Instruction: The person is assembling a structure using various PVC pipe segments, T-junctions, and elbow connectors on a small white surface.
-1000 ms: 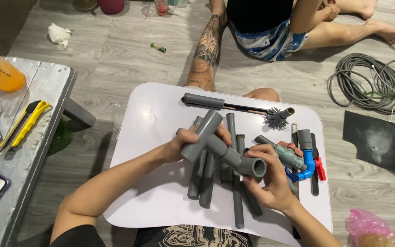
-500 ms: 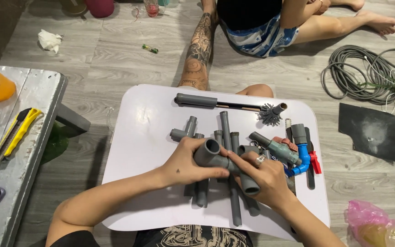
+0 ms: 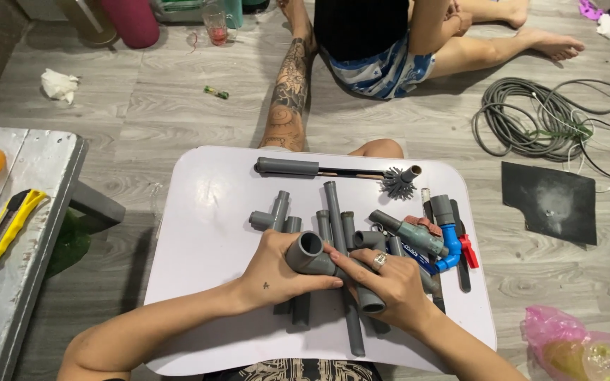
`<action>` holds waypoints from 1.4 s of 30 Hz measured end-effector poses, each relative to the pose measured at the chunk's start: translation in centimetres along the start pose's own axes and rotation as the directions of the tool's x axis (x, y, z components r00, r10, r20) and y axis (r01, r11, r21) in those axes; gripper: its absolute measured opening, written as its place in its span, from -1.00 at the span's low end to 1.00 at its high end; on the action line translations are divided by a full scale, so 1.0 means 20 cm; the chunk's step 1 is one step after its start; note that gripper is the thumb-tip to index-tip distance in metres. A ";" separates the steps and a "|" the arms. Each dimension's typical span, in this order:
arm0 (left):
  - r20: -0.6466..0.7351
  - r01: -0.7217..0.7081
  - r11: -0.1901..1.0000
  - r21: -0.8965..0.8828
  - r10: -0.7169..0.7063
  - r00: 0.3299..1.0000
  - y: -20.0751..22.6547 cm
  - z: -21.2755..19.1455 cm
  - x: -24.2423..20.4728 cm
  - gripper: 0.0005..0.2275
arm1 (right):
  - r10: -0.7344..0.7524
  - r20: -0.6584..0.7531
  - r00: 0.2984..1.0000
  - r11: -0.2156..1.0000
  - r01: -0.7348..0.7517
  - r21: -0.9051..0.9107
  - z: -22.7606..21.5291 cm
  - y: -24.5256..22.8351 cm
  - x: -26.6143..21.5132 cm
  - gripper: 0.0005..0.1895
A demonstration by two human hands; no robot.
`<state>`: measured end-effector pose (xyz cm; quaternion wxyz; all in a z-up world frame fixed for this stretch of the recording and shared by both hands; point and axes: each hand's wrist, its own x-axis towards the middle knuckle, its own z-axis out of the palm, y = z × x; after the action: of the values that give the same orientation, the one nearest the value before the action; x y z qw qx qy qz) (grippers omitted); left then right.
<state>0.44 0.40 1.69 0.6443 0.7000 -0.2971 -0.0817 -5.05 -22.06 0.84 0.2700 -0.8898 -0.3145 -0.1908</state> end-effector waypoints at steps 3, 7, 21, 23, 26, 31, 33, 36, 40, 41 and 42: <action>0.008 -0.011 1.000 -0.008 0.011 1.000 0.01 0.00 0.00 -0.77 | -0.009 -0.024 1.000 1.000 0.009 0.015 0.01 0.00 0.00 -0.47; -0.007 -0.025 1.000 0.001 0.025 1.000 0.01 0.00 0.00 -0.76 | -0.022 -0.034 0.999 1.000 0.022 -0.006 0.00 -0.01 0.01 -0.45; -0.011 0.002 1.000 -0.007 -0.002 1.000 -0.01 0.01 -0.01 -0.76 | -0.011 -0.044 0.999 1.000 0.011 -0.005 0.02 -0.02 0.00 -0.49; -0.011 0.028 0.999 -0.018 -0.028 1.000 0.00 0.00 -0.01 -0.77 | -0.014 -0.044 0.999 1.000 0.013 -0.019 0.02 -0.02 0.00 -0.48; -0.013 0.052 0.998 -0.040 -0.052 0.999 0.01 0.01 -0.01 -0.77 | -0.008 -0.039 0.999 0.999 0.006 -0.046 0.04 0.00 -0.02 -0.44; -0.023 0.001 1.000 -0.027 -0.002 1.000 0.02 -0.01 -0.01 -0.78 | 0.004 -0.012 1.000 0.999 -0.005 -0.050 0.05 0.02 -0.03 -0.42; -0.035 -0.012 1.000 -0.006 0.012 0.999 0.02 -0.02 -0.01 -0.77 | -0.013 -0.028 1.000 0.998 0.012 -0.068 0.05 0.02 -0.02 -0.43; -0.034 -0.042 0.999 0.025 0.043 0.998 0.02 -0.02 0.00 -0.76 | -0.034 -0.065 0.997 0.994 0.027 -0.109 0.05 0.02 -0.01 -0.46; -0.011 -0.086 0.995 0.058 0.087 0.996 0.01 -0.02 0.02 -0.75 | -0.048 -0.117 0.992 0.986 0.028 -0.164 0.04 0.01 -0.01 -0.48; -0.008 -0.082 0.996 0.041 0.082 0.997 0.01 -0.01 0.02 -0.74 | -0.048 -0.114 0.992 0.988 0.030 -0.155 0.04 0.01 -0.01 -0.50; -0.005 -0.078 0.997 0.025 0.078 0.997 0.00 -0.01 0.02 -0.74 | -0.048 -0.111 0.993 0.989 0.031 -0.145 0.04 0.01 -0.01 -0.52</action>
<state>0.91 0.39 1.86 0.6390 0.6962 -0.3231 -0.0505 -4.83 -21.76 0.01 0.2192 -0.8881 -0.3016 -0.2688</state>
